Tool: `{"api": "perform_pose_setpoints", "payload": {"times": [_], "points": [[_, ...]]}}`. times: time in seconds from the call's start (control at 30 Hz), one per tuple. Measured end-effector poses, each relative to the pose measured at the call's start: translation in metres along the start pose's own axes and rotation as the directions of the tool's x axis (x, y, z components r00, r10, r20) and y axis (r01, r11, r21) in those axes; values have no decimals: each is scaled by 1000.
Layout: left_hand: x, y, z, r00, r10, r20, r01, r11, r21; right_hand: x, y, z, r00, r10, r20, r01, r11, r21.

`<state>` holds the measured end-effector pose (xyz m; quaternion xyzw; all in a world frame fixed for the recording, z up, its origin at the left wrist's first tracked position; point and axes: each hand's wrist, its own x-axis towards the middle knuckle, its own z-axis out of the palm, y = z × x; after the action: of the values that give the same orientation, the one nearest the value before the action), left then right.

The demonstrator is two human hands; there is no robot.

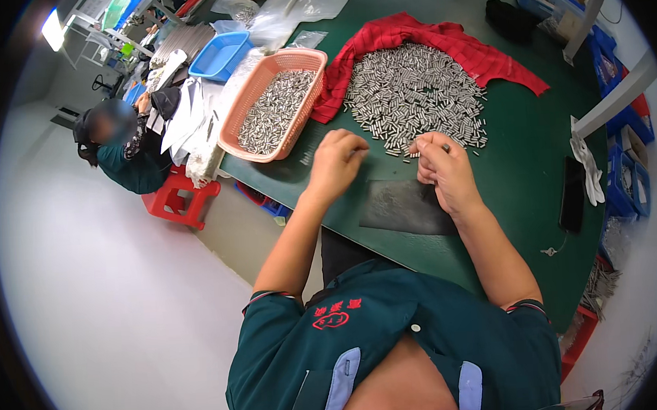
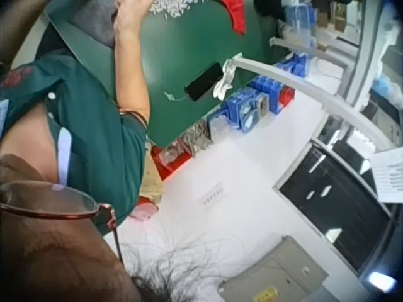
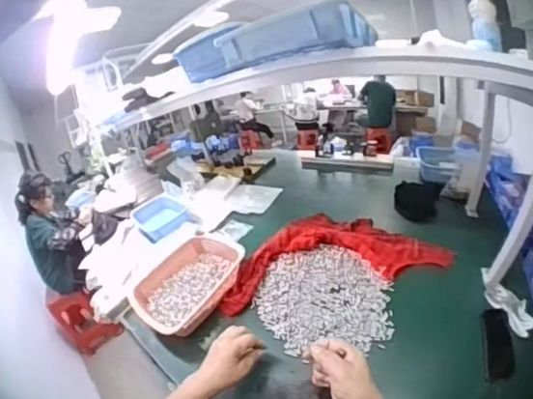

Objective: The person picks small metal pins from a pile and places them into a small clear plastic bag by hand.

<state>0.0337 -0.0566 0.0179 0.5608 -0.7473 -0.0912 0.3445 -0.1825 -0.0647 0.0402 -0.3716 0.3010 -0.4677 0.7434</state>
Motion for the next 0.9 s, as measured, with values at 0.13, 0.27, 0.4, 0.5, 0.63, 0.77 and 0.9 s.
{"api": "perform_pose_setpoints", "payload": {"times": [0.13, 0.27, 0.4, 0.5, 0.63, 0.77, 0.9], "points": [[4, 2, 23, 997, 33, 71, -31, 999, -25, 0, -1, -1, 1000, 6, -12, -6, 1000, -18], [9, -9, 29, 1000, 15, 28, -18, 995, 102, 0, 1, -3, 1000, -1, -9, 1, 1000, -10], [16, -16, 32, 1000, -15, 16, 14, 998, 61, -1, 1, -2, 1000, 4, -19, -4, 1000, -9], [18, -20, 37, 1000, 5, 12, -6, 998, 61, 0, 2, -2, 1000, 9, -16, -9, 1000, -9], [20, -22, 39, 1000, 4, 14, -5, 996, 94, 0, 2, -1, 1000, 7, -12, -7, 1000, -11], [17, -22, 38, 999, 15, 46, -22, 988, 150, 1, 5, -1, 1000, 12, -7, -12, 1000, -13], [4, -9, 27, 956, -222, 193, 267, 931, -250, 0, 7, -1, 1000, 16, 3, -16, 1000, -24]]}}
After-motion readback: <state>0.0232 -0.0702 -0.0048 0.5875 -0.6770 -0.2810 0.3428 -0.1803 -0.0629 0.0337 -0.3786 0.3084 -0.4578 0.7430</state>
